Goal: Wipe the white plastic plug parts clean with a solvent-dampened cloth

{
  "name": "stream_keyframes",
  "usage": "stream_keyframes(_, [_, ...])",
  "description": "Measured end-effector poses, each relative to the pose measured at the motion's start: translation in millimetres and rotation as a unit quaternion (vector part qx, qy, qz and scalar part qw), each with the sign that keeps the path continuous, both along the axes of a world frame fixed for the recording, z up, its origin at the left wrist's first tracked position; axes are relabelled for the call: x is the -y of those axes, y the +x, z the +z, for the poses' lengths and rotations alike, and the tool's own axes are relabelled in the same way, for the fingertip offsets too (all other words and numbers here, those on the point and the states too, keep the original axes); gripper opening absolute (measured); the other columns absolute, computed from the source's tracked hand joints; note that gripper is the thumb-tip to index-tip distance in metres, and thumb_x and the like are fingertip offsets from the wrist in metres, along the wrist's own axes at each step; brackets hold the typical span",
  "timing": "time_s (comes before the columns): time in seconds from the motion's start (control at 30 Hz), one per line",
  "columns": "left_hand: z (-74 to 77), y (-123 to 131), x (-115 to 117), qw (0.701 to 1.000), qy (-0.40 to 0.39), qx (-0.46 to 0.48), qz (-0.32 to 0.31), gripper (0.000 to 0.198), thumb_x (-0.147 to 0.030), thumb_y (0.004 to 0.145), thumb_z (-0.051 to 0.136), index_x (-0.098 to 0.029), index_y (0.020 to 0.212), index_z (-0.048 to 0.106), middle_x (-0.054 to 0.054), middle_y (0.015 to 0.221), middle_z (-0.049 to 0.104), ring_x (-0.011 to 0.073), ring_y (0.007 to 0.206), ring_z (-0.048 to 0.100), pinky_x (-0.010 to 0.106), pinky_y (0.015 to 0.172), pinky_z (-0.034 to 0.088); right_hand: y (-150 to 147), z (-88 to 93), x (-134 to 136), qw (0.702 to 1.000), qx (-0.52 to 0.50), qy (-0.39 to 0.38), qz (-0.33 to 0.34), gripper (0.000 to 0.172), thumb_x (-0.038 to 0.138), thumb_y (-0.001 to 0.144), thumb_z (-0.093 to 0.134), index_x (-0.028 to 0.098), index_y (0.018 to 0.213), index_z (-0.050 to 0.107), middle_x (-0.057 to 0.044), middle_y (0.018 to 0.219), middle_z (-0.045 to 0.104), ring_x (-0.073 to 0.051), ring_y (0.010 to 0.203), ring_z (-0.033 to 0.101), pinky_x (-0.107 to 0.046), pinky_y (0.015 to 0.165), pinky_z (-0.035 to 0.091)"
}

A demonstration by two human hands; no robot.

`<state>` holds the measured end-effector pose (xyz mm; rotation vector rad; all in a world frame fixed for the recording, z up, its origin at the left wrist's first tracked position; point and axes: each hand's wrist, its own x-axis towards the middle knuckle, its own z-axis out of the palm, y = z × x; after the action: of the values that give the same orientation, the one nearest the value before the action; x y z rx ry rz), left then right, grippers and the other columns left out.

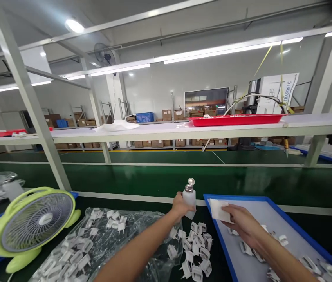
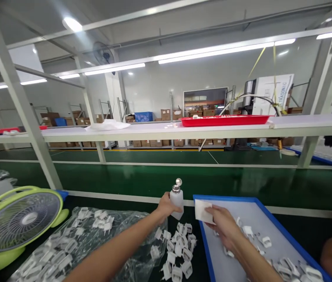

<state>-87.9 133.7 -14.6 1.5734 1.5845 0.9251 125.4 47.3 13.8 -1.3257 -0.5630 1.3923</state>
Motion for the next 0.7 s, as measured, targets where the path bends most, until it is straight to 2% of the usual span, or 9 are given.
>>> stream_keyframes(0.07, [-6.9, 3, -5, 0.998, 0.004, -0.052, -0.02, 0.029, -0.033, 0.096, 0.066, -0.016, 0.12, 0.064, 0.008, 0.121, 0.066, 0.0243, 0.105, 0.067, 0.045, 0.089, 0.057, -16, -9.5, -25, 1.0, 0.006, 0.015, -0.012, 0.019, 0.022, 0.092, 0.066, 0.015, 0.109, 0.062, -0.003, 0.105, 0.066, -0.013, 0.086, 0.065, -0.029, 0.074, 0.058])
stream_keyframes(0.17, [-8.2, 8, -8, 0.99, 0.036, -0.129, -0.053, 0.029, -0.033, 0.096, 0.067, -0.017, 0.12, 0.064, 0.008, 0.121, 0.067, 0.0248, 0.106, 0.067, 0.045, 0.09, 0.057, -34, -23.7, -47, 0.999, -0.004, 0.026, -0.018, 0.021, 0.026, 0.093, 0.065, 0.015, 0.111, 0.062, -0.004, 0.107, 0.065, -0.014, 0.089, 0.065, -0.03, 0.075, 0.058])
stream_keyframes(0.27, [-2.7, 12, -6, 0.974, 0.07, -0.197, -0.083, 0.029, -0.033, 0.096, 0.067, -0.016, 0.119, 0.064, 0.008, 0.118, 0.068, 0.0236, 0.103, 0.068, 0.043, 0.087, 0.058, -43, -29.1, -54, 0.999, -0.015, 0.03, -0.032, 0.022, 0.029, 0.094, 0.064, 0.015, 0.111, 0.062, -0.005, 0.109, 0.065, -0.014, 0.09, 0.065, -0.031, 0.076, 0.058])
stream_keyframes(0.4, [8.6, 16, -1, 0.945, 0.131, -0.279, -0.107, 0.028, -0.033, 0.095, 0.068, -0.017, 0.118, 0.064, 0.006, 0.11, 0.069, 0.0214, 0.095, 0.07, 0.039, 0.08, 0.06, -42, -24.7, -56, 0.997, -0.038, 0.052, -0.047, 0.023, 0.031, 0.094, 0.064, 0.015, 0.111, 0.062, -0.005, 0.109, 0.065, -0.014, 0.09, 0.064, -0.031, 0.076, 0.058])
stream_keyframes(0.47, [15.2, 18, 1, 0.926, 0.184, -0.309, -0.115, 0.029, -0.033, 0.096, 0.067, -0.017, 0.12, 0.063, 0.007, 0.113, 0.069, 0.0222, 0.098, 0.069, 0.04, 0.083, 0.059, -40, -20.8, -57, 0.995, -0.052, 0.066, -0.055, 0.023, 0.031, 0.094, 0.064, 0.015, 0.11, 0.062, -0.005, 0.108, 0.065, -0.014, 0.09, 0.064, -0.031, 0.076, 0.058])
stream_keyframes(0.53, [21.9, 19, 2, 0.901, 0.245, -0.338, -0.119, 0.033, -0.031, 0.097, 0.065, -0.017, 0.127, 0.061, 0.009, 0.126, 0.065, 0.0259, 0.111, 0.066, 0.047, 0.093, 0.057, -38, -17.1, -57, 0.992, -0.07, 0.079, -0.062, 0.023, 0.031, 0.094, 0.064, 0.015, 0.11, 0.062, -0.005, 0.108, 0.065, -0.014, 0.09, 0.065, -0.031, 0.076, 0.058])
stream_keyframes(0.63, [31.3, 22, 0, 0.856, 0.32, -0.387, -0.125, 0.042, -0.027, 0.097, 0.065, -0.018, 0.137, 0.056, 0.012, 0.145, 0.054, 0.0318, 0.132, 0.054, 0.058, 0.108, 0.046, -36, -11.7, -56, 0.988, -0.097, 0.095, -0.079, 0.024, 0.032, 0.094, 0.064, 0.015, 0.111, 0.062, -0.005, 0.109, 0.065, -0.014, 0.091, 0.065, -0.032, 0.077, 0.058])
stream_keyframes(0.7, [36.6, 23, -2, 0.825, 0.356, -0.42, -0.129, 0.046, -0.022, 0.097, 0.064, -0.018, 0.141, 0.053, 0.013, 0.15, 0.051, 0.0333, 0.139, 0.048, 0.06, 0.112, 0.041, -36, -8.4, -57, 0.984, -0.116, 0.107, -0.087, 0.025, 0.032, 0.094, 0.064, 0.015, 0.112, 0.062, -0.005, 0.11, 0.065, -0.015, 0.092, 0.065, -0.033, 0.078, 0.058])
